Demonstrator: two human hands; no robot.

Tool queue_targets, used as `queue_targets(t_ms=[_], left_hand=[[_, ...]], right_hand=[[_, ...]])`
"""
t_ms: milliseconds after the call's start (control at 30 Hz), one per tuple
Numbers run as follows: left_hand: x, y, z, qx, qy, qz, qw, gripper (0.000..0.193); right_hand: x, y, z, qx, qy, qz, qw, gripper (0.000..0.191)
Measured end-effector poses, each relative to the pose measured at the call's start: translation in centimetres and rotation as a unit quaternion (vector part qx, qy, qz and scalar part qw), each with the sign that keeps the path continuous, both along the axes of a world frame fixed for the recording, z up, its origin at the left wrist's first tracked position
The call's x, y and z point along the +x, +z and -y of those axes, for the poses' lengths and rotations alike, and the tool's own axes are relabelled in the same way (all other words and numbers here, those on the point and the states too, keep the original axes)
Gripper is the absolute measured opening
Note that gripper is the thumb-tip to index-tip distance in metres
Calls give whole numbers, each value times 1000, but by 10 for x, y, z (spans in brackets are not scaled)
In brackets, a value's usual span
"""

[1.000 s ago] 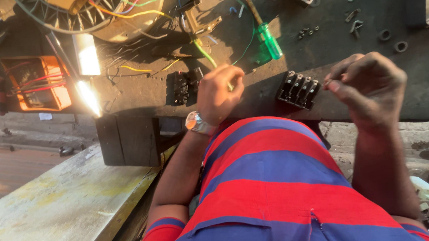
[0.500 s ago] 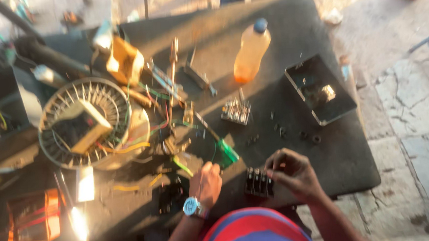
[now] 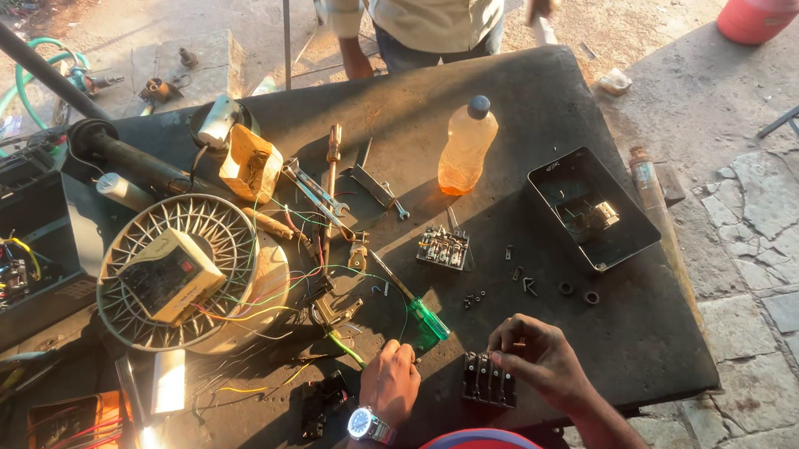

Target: The person uses a screwdriver to tighten screws on a small black electrical component held in the left hand. They repeatedly pick up small metal pieces from the table and insert them into the component, then tighten them with the screwdriver.

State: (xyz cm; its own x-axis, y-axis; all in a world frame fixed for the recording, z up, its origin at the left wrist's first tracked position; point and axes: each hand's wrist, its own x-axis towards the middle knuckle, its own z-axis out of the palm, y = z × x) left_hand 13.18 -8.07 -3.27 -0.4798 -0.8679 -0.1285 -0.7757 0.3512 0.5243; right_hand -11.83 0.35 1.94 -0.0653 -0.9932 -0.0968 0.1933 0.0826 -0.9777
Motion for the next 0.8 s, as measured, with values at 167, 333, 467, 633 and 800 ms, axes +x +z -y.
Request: queue_targets(t_ms=[167,333,467,633,800], left_hand=[[0,-1,2,4,-2,1,1000,9],[0,0,3,14,2,11,1000,11],[0,-2,3,-2,1,-4,1000,10],[-3,-3,5,9,9,1,1000,11],[-4,1,5,10,-3,22,1000,13]], right_hand=[[2,1,4,-10,16,-24,1000,11],[6,5,8,10,26,-63,998,19],[8,5,6,10,26,-72,997,13],[7,3,0,43,12,-50,998,11],[4,4,-2,34,9,-35,999,12]])
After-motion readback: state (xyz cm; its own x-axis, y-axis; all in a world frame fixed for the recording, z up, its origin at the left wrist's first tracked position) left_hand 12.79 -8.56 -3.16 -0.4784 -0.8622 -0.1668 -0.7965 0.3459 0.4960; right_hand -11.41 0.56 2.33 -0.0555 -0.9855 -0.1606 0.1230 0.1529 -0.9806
